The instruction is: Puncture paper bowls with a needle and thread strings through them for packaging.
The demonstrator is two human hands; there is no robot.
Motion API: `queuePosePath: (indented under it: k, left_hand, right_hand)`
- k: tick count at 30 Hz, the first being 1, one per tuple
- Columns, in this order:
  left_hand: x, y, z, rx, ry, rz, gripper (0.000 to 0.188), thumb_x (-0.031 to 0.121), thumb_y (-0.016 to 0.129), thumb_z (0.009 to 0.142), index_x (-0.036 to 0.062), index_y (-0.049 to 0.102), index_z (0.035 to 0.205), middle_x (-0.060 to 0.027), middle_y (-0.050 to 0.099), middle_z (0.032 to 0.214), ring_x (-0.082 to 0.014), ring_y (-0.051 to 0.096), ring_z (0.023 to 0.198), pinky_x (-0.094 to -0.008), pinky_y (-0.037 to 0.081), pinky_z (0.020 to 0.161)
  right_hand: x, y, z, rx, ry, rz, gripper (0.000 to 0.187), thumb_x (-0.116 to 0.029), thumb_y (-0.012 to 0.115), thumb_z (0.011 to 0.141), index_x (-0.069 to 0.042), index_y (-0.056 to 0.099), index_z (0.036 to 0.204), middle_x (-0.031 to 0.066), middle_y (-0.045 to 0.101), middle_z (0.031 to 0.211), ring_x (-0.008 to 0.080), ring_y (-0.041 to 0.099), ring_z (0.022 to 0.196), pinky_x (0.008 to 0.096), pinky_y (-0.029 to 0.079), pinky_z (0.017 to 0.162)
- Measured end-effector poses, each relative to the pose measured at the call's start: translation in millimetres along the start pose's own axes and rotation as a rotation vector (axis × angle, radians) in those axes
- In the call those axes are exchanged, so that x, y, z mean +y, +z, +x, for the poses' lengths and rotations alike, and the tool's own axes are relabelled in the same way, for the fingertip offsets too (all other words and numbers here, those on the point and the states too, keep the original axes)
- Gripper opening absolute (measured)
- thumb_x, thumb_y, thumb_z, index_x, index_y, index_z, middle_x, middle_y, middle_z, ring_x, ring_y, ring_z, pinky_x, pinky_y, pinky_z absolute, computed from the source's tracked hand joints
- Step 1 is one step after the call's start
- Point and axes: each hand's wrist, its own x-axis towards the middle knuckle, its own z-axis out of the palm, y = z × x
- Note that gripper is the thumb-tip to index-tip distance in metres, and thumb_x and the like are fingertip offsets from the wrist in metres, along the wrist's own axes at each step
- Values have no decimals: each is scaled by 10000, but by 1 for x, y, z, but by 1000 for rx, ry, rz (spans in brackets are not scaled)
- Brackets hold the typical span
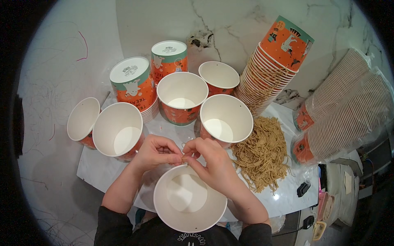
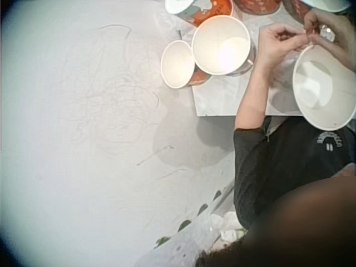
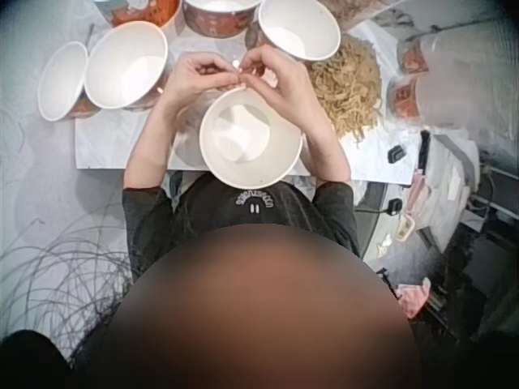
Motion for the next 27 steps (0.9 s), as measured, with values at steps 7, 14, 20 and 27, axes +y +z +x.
queuePosePath:
  k: [7, 14, 20, 27]
  left_hand:
    - [-1, -1, 1, 2, -44, -55, 113, 46, 782, 899, -11, 728, 980, -88, 756, 934, -120, 723, 833, -235, 575, 747]
    - [-1, -5, 3, -27, -78, -68, 133, 120, 749, 946, 13, 723, 1020, -36, 743, 930, -78, 683, 809, -216, 527, 720]
    - [-5, -11, 4, -74, -139, -54, 214, 250, 671, 1016, 47, 739, 1002, 26, 692, 843, -38, 595, 741, -198, 455, 672]
    - [-10, -11, 5, -193, -234, -214, 247, 252, 643, 1036, 23, 703, 965, 17, 663, 823, -42, 530, 696, -197, 412, 619]
  right_hand:
    - [-5, -2, 1, -12, -47, -44, 168, -21, 727, 878, -33, 701, 1043, 61, 714, 975, 240, 650, 858, 368, 489, 789]
    - [-1, -1, 4, 20, -46, -9, 123, 4, 782, 821, -36, 755, 934, 67, 737, 883, 209, 674, 815, 319, 513, 745]
    - [4, 0, 5, 43, -106, -87, 161, 4, 808, 784, -53, 768, 930, 50, 740, 873, 200, 681, 832, 322, 506, 752]
    - [7, 4, 3, 72, -215, -153, 136, -62, 811, 781, -89, 766, 906, 10, 731, 889, 209, 677, 856, 350, 487, 810]
